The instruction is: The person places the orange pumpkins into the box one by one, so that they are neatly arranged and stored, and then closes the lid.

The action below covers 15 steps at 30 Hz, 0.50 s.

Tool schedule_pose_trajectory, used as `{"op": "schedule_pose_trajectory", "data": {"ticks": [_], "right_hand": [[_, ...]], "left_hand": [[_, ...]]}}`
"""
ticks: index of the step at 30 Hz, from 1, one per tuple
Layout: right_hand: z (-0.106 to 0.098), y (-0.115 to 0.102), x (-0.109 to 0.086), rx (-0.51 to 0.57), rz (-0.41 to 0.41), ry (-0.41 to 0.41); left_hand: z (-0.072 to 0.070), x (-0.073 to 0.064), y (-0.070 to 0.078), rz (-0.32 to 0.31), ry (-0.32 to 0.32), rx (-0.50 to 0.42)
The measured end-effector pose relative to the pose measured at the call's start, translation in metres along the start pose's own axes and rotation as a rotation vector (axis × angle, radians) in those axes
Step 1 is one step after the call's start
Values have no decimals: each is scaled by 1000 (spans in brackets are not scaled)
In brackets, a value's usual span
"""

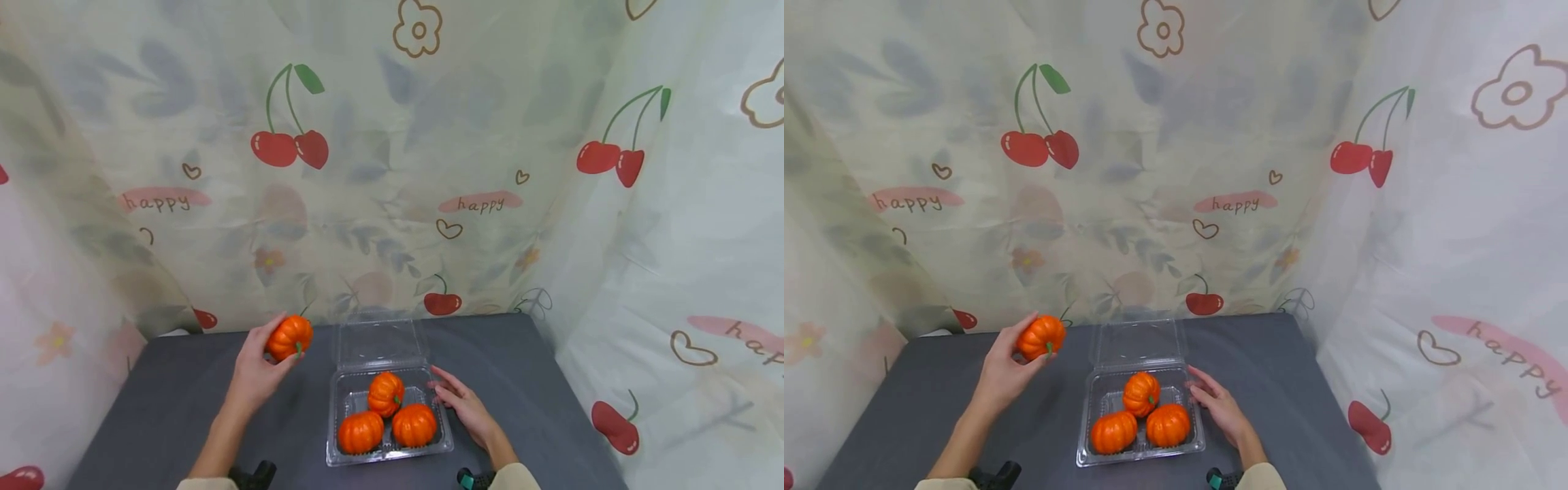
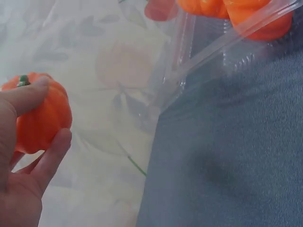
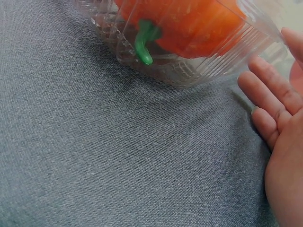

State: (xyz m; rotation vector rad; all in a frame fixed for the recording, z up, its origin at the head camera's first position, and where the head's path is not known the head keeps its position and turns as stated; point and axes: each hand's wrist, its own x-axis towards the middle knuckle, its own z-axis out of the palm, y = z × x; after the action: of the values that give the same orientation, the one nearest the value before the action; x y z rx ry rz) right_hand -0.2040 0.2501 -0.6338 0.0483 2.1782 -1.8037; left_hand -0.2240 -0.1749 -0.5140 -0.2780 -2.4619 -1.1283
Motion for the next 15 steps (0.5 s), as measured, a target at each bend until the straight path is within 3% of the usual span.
{"op": "schedule_pose_trajectory", "data": {"ticks": [9, 15], "right_hand": [[0, 0, -1, 14, -3, -12], [-1, 1, 0, 6, -10, -14]], "left_hand": [[8, -4, 4, 17, -177, -226], [12, -5, 9, 19, -187, -292]]}}
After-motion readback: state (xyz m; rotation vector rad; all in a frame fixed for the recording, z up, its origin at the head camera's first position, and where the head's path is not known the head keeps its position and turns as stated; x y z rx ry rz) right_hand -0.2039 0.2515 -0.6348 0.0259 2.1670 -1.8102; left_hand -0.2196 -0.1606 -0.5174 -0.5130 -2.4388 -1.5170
